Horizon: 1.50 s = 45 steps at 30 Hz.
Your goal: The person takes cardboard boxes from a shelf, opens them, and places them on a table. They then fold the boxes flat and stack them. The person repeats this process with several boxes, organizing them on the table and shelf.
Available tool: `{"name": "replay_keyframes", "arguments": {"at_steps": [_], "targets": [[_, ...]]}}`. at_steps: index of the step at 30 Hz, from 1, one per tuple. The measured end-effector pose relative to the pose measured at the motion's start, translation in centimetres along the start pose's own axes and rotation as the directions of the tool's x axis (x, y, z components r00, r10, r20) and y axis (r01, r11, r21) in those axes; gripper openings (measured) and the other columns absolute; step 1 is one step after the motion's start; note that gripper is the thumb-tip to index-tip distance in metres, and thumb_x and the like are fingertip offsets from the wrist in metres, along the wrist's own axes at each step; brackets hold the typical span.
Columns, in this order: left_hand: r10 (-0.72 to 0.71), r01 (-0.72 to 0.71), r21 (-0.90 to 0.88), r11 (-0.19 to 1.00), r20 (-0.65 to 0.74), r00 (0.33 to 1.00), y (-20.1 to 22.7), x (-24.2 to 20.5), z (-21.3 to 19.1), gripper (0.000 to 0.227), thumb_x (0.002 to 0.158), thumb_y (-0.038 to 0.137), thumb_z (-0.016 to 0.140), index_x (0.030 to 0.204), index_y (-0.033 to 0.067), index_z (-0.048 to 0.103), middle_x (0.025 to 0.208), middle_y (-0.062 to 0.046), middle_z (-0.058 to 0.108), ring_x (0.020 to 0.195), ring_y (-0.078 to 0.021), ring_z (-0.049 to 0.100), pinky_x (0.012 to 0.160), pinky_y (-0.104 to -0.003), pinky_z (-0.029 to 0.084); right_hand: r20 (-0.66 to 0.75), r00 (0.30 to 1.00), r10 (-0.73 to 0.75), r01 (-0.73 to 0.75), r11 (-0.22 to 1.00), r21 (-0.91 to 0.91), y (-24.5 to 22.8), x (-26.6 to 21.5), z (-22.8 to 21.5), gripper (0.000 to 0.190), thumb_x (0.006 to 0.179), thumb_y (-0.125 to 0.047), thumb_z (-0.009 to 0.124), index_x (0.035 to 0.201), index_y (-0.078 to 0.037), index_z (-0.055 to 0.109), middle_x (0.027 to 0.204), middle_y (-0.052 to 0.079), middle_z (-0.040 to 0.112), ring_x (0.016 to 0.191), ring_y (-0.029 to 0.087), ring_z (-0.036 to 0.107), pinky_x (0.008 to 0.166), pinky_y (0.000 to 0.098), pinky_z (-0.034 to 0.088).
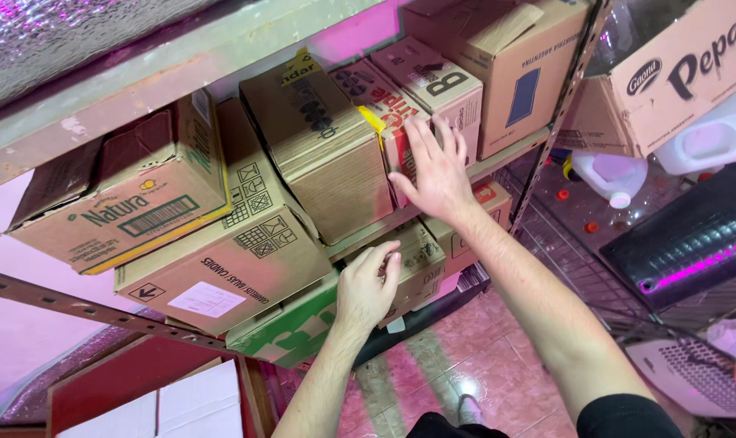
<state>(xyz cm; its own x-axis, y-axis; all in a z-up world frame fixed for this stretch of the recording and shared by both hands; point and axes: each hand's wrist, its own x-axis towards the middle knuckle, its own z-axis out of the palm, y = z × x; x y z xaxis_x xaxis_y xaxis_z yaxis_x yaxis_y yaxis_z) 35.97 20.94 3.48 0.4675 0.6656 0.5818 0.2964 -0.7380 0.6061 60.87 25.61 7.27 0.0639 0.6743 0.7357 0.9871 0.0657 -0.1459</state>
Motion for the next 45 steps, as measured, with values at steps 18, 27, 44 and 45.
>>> {"name": "replay_keyframes", "arguments": {"at_steps": [18, 27, 44, 45], "targets": [[-0.396, 0.350, -0.286, 0.892, -0.124, 0.910, 1.7, 2.8, 7.0, 0.030, 0.112, 0.013, 0.064, 0.137, -0.0001, 0.075, 0.123, -0.023, 0.080, 0.103, -0.0324, 0.084, 0.086, -0.047, 0.070, -0.505, 0.863, -0.023, 0.141, 0.970, 0.198, 2.9, 0.5, -0.4, 0.064, 0.066, -0.037, 0.105, 0.095, -0.014, 0.052, 0.103, 0.009, 0.051, 0.098, 0.036, 0.060, 0.089, 0.0501, 0.053], [-0.666, 0.648, -0.503, 0.571, 0.178, 0.725, 2.0, 2.6, 8.5, 0.083, 0.119, 0.057, 0.049, 0.168, -0.0086, 0.038, 0.164, -0.045, 0.040, 0.151, -0.0598, 0.051, 0.120, -0.065, 0.054, -0.411, 0.911, 0.027, 0.101, 0.953, 0.286, 1.4, -2.5, -6.4, 0.066, 0.076, -0.042, 0.106, 0.115, -0.010, 0.063, 0.111, 0.011, 0.047, 0.103, 0.038, 0.060, 0.094, 0.0510, 0.052], [-0.449, 0.431, -0.346, 0.834, 0.031, 0.893, 6.3, 4.5, 7.6, 0.096, 0.106, 0.038, 0.075, 0.176, -0.0020, 0.025, 0.174, -0.043, 0.027, 0.163, -0.0643, 0.030, 0.131, -0.077, 0.031, 0.258, 0.851, 0.458, -0.463, 0.421, 0.780, 8.5, -4.9, -6.5, 0.098, 0.116, -0.075, 0.040, 0.177, 0.000, 0.022, 0.168, 0.043, 0.031, 0.161, 0.064, 0.027, 0.128, 0.0841, 0.020], [-0.470, 0.440, -0.413, 0.798, 0.031, 0.882, 6.0, 4.5, 7.9, 0.098, 0.104, 0.041, 0.077, 0.177, 0.0002, 0.024, 0.175, -0.043, 0.027, 0.164, -0.0646, 0.027, 0.132, -0.076, 0.028, 0.311, 0.833, 0.457, -0.487, 0.339, 0.805, 9.9, -5.5, -5.5, 0.099, 0.114, -0.082, 0.035, 0.178, -0.007, 0.029, 0.166, 0.033, 0.035, 0.160, 0.059, 0.029, 0.129, 0.0826, 0.020]]}}
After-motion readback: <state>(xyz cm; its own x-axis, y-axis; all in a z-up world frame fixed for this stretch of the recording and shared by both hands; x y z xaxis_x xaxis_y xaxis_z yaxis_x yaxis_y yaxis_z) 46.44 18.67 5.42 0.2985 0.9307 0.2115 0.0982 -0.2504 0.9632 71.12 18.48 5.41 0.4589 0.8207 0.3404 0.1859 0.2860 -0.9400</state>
